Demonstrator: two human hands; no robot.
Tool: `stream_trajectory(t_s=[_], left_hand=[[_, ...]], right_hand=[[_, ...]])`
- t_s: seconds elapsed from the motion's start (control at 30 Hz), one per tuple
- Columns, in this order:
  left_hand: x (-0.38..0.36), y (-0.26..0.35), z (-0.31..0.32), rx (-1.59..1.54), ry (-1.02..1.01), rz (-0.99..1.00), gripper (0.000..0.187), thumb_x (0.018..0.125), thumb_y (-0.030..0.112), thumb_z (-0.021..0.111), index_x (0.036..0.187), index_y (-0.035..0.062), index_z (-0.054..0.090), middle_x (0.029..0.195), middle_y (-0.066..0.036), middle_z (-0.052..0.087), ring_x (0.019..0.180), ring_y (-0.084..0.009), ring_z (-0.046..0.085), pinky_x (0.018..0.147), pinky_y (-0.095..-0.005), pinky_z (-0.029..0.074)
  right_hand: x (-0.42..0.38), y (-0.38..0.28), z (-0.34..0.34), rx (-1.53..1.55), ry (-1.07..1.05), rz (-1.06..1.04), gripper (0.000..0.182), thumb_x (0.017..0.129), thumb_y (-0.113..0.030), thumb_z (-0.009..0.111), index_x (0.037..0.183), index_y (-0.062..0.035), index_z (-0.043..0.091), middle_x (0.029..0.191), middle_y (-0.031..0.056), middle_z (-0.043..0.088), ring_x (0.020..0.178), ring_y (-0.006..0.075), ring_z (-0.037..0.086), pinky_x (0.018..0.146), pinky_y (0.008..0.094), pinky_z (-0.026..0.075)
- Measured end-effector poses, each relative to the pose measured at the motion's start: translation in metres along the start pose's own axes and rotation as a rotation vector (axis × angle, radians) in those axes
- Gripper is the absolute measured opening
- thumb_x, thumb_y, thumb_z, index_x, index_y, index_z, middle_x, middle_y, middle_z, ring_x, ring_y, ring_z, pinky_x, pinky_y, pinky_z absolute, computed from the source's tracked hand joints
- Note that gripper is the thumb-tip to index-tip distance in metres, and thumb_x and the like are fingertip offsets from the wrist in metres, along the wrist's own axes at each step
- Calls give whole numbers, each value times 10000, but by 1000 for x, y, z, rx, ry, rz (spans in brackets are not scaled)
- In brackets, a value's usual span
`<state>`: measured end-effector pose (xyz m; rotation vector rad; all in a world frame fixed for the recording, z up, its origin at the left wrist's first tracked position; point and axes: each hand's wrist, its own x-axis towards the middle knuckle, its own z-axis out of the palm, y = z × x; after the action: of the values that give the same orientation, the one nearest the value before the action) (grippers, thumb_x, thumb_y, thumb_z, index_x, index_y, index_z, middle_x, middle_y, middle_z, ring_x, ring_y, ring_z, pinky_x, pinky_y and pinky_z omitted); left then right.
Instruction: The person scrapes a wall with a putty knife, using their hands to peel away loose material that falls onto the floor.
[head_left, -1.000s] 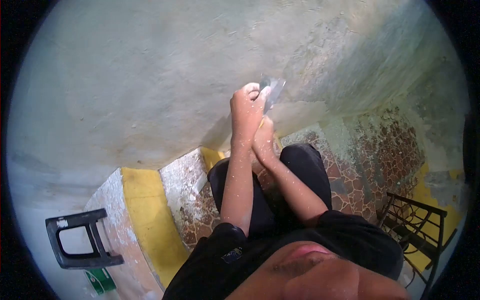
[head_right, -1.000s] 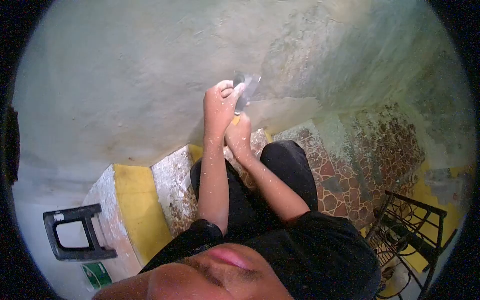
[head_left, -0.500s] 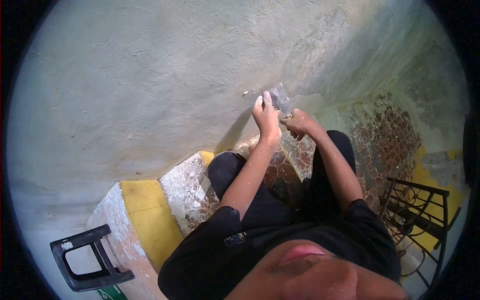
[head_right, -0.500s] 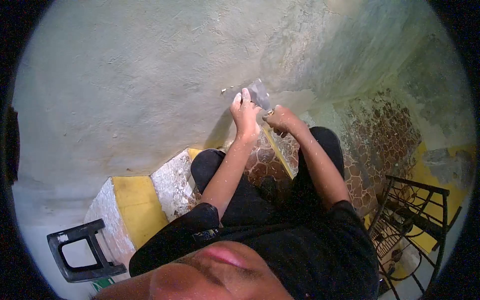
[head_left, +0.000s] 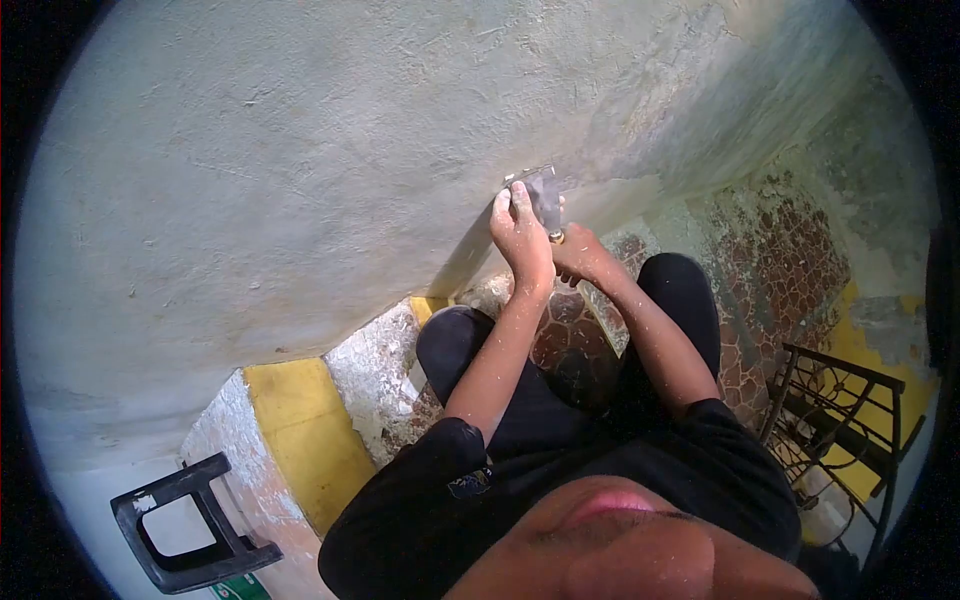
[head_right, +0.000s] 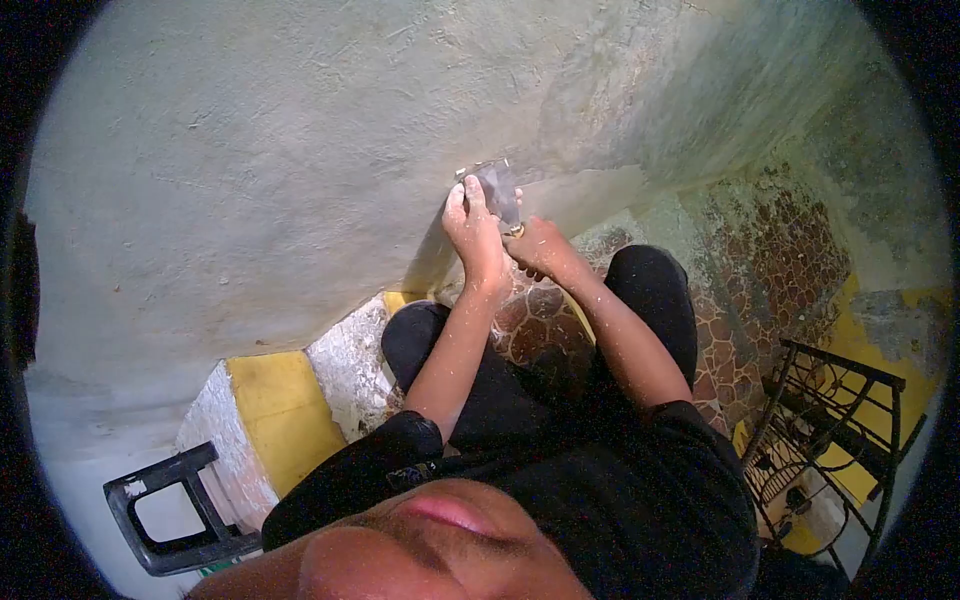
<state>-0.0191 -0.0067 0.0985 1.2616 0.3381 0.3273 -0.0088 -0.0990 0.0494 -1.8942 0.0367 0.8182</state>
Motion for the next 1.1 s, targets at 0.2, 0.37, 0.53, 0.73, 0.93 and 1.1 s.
stream_trajectory(t_s=[0.2, 0.37, 0.53, 0.73, 0.93, 1.1], left_hand=[[3, 3, -11, 118, -12, 97, 339, 1118, 222, 524, 981, -68, 634, 857, -102, 730, 736, -149, 709, 637, -300, 540], [-2, 26, -12, 286, -27, 134, 359, 1106, 194, 550, 913, -90, 658, 840, -102, 747, 764, -116, 688, 673, -304, 525], [12, 8, -19, 336, 1, 230, 315, 1081, 179, 601, 970, -106, 678, 796, -119, 747, 741, -105, 666, 660, -325, 525], [13, 30, 5, 449, -57, 327, 300, 1070, 184, 624, 938, -77, 688, 786, -89, 744, 715, -105, 684, 622, -304, 533], [8, 32, -12, 774, -86, 343, 232, 1030, 152, 626, 926, -55, 629, 826, -297, 677, 763, -392, 712, 669, -448, 528], [6, 52, -21, 1046, -199, 143, 244, 1015, 134, 588, 944, -96, 624, 873, -356, 660, 918, -533, 659, 742, -543, 521]], right_hand=[[5, 9, 12, -60, 188, -189, 431, 901, -378, 686, 987, 43, 713, 870, 275, 735, 876, 440, 738, 814, 493, 575], [1, 4, 27, 78, 230, -157, 419, 887, -362, 710, 985, 45, 713, 861, 276, 737, 878, 424, 745, 783, 488, 558], [12, 12, 49, 241, 201, -227, 433, 889, -356, 719, 954, 72, 704, 794, 226, 739, 816, 310, 748, 731, 480, 548], [50, 37, 80, 228, 350, -458, 485, 909, -378, 723, 904, 104, 674, 763, 175, 716, 747, 227, 705, 662, 429, 533], [66, 36, 84, 157, 373, -514, 481, 917, -374, 728, 890, 102, 666, 763, 150, 711, 743, 199, 686, 657, 407, 529], [68, 53, 70, 83, 385, -536, 479, 923, -371, 733, 878, 100, 660, 764, 129, 706, 740, 175, 670, 653, 388, 525]])
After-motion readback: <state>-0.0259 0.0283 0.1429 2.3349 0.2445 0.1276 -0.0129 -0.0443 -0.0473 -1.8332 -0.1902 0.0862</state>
